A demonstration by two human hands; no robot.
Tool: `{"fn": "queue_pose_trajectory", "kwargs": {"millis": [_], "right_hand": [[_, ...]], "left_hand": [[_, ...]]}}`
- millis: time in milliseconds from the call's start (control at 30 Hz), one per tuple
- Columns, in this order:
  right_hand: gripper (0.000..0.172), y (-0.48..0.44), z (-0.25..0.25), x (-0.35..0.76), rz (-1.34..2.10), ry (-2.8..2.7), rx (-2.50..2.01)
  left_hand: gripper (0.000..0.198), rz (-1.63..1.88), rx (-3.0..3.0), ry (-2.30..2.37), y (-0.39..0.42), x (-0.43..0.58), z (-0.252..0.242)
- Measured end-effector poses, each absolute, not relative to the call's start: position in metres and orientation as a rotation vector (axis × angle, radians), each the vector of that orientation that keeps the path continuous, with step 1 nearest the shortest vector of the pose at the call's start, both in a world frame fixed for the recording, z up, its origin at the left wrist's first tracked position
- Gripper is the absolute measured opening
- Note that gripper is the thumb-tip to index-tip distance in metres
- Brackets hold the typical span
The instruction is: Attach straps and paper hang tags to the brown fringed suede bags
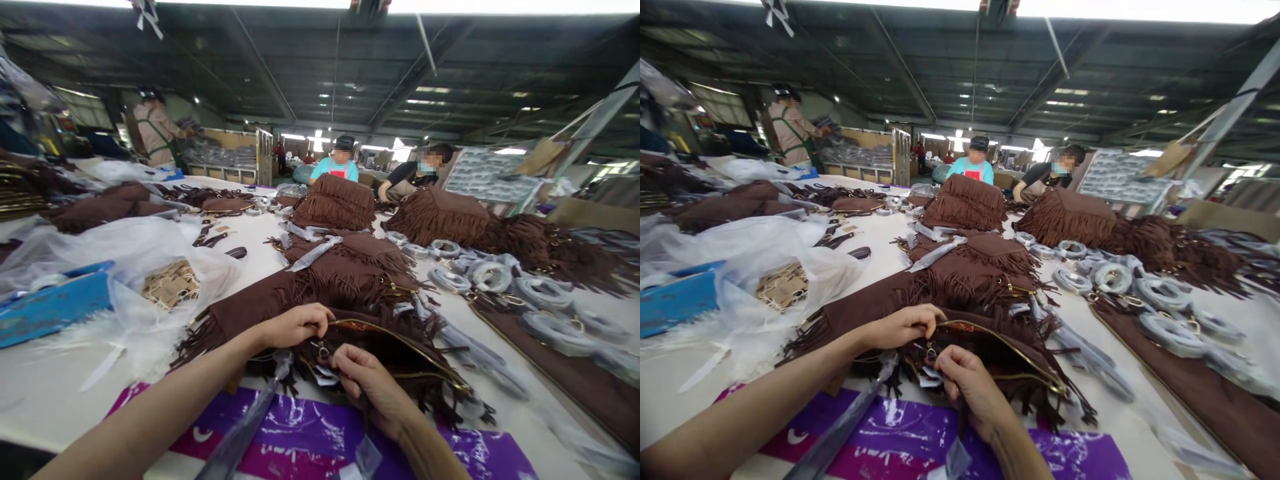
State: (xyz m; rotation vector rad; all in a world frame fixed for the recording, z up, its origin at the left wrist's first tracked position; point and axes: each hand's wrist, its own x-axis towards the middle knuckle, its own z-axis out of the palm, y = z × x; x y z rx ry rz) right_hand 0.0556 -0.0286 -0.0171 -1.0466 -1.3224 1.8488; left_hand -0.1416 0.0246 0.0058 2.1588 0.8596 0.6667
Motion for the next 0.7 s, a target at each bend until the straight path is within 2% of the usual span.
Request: {"fn": "queue_pose_trajectory", "kwargs": {"millis": [200, 367, 500, 700], "right_hand": [[0.050, -0.032, -0.020, 0.055, 1.836, -1.275, -1.011], [0.047, -0.038, -0.023, 0.056, 1.757, -1.332, -1.053], [0.045, -0.042, -0.021, 0.059, 1.717, -1.432, -1.075], [0.043, -0.047, -0.014, 0.067, 1.372, -1.671, -1.252]], "left_hand": [[0.027, 0.713, 2.156, 1.071, 0.014, -0.145, -0.010], [0.017, 0.679, 2.170, 0.899, 0.016, -0.150, -0.013], [0.015, 0.675, 2.113, 0.845, 0.017, -0.151, -0.013], [0.026, 0.652, 2.024, 0.885, 0.016, -0.145, -0.012]]}}
